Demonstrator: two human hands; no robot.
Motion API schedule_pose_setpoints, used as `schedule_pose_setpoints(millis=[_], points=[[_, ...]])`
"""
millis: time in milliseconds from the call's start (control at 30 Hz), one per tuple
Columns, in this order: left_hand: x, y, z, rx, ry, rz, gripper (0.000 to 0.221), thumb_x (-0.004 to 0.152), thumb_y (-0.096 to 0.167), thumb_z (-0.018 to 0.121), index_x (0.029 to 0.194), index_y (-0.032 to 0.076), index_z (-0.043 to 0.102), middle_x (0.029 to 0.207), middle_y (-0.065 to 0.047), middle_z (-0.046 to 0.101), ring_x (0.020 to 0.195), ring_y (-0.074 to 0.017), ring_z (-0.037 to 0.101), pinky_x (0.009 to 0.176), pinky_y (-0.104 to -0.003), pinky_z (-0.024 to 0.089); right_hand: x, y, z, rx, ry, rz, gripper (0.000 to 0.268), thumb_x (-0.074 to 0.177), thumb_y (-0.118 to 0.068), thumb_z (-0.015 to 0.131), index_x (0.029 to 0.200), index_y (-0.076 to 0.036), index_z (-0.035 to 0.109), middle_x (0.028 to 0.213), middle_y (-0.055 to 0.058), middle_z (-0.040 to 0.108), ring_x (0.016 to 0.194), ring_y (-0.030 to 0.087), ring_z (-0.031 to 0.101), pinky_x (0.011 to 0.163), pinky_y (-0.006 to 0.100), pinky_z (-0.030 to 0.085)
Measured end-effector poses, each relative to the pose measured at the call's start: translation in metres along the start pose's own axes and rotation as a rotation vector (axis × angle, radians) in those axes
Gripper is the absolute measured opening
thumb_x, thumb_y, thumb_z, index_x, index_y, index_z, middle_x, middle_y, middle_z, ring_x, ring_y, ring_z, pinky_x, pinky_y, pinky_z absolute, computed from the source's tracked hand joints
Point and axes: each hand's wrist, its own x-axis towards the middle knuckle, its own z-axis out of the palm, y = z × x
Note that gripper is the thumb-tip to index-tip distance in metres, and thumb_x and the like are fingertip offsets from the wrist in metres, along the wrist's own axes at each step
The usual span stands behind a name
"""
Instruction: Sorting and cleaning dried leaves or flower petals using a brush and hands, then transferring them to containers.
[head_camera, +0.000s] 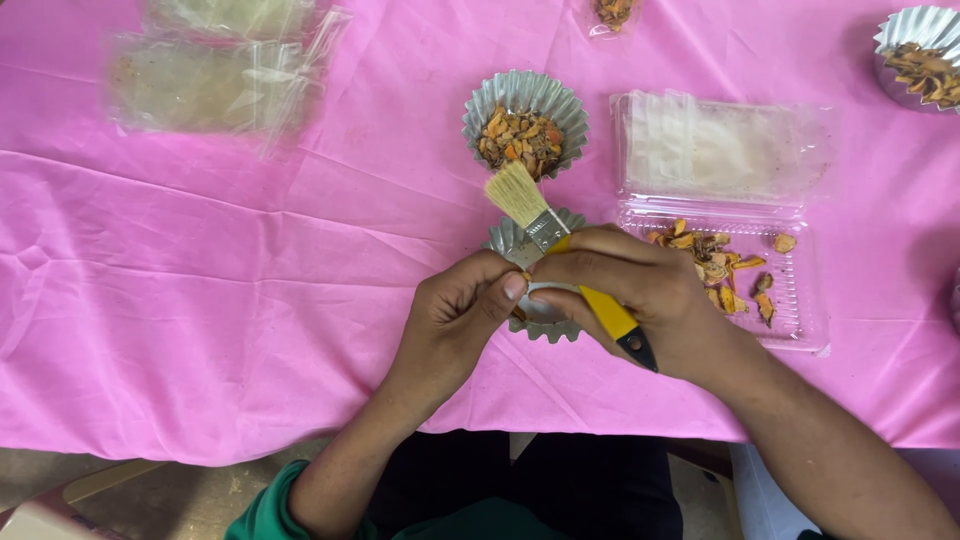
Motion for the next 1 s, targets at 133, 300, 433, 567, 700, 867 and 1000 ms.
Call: schedule_pose_setpoints(millis=[133,300,433,567,700,867,1000], points=[[-0.001,-0.002,-0.002,0.066,-0.041,-0.003,0.032,0.104,0.036,0.053,0.093,0.008,0.065,0.078,0.0,0.06,0.075,-0.0107,0.058,0.069,-0.025,0.048,0.005,-0.001,0.0,0.035,0.051,0.001,0.025,0.092,-0.005,0.075,0.117,-0.002,0.069,0.109,0.015,0.069,0.087,0.018,0.071,0.077,0.024,0.057],[-0.005,-0.002,-0.003,0.044,-0.073,-0.001,0.03,0.105,0.035,0.053,0.094,0.009,0.065,0.08,0.001,0.06,0.077,-0.0089,0.055,0.071,-0.024,0.047,0.01,-0.007,-0.001,0.018,0.054,-0.021,0.023,0.09,-0.007,0.078,0.11,0.001,0.069,0.102,0.015,0.069,0.083,0.02,0.07,0.075,0.026,0.059],[-0.005,-0.005,-0.004,0.067,-0.077,0.035,0.031,0.105,0.035,0.052,0.095,0.009,0.064,0.08,0.001,0.058,0.077,-0.0093,0.054,0.071,-0.025,0.046,0.008,-0.004,-0.001,0.023,0.026,0.003,0.021,0.092,-0.007,0.075,0.111,0.0,0.069,0.104,0.015,0.069,0.086,0.02,0.071,0.078,0.027,0.058],[-0.006,-0.008,-0.005,0.03,-0.139,0.069,0.027,0.107,0.033,0.051,0.1,0.009,0.061,0.089,0.002,0.058,0.084,-0.0092,0.054,0.077,-0.026,0.048,0.012,-0.007,-0.003,0.087,0.01,0.049,0.01,0.097,-0.006,0.067,0.106,-0.002,0.069,0.094,0.011,0.069,0.08,0.019,0.067,0.073,0.027,0.056],[-0.005,-0.013,-0.006,0.042,-0.128,0.076,0.019,0.107,0.024,0.052,0.097,0.011,0.06,0.085,0.005,0.053,0.077,-0.0064,0.046,0.072,-0.024,0.041,0.011,-0.007,-0.001,0.081,0.018,0.053,0.011,0.096,-0.004,0.069,0.107,-0.003,0.07,0.094,0.009,0.071,0.079,0.017,0.069,0.072,0.025,0.057],[-0.003,-0.014,-0.003,-0.102,-0.136,0.061,0.02,0.104,0.03,0.058,0.094,0.012,0.057,0.08,0.005,0.051,0.073,-0.005,0.044,0.066,-0.022,0.038,0.01,-0.005,0.003,0.032,0.063,0.035,0.01,0.095,-0.008,0.072,0.104,-0.002,0.071,0.095,0.008,0.073,0.083,0.018,0.068,0.077,0.027,0.057],[-0.003,-0.014,-0.001,-0.153,-0.086,0.028,0.014,0.102,0.022,0.059,0.091,0.012,0.058,0.081,0.005,0.049,0.075,-0.0058,0.044,0.069,-0.023,0.038,0.005,-0.007,-0.002,-0.025,0.091,-0.026,0.011,0.095,-0.001,0.07,0.105,0.004,0.07,0.099,0.016,0.073,0.09,0.026,0.072,0.085,0.031,0.06]])
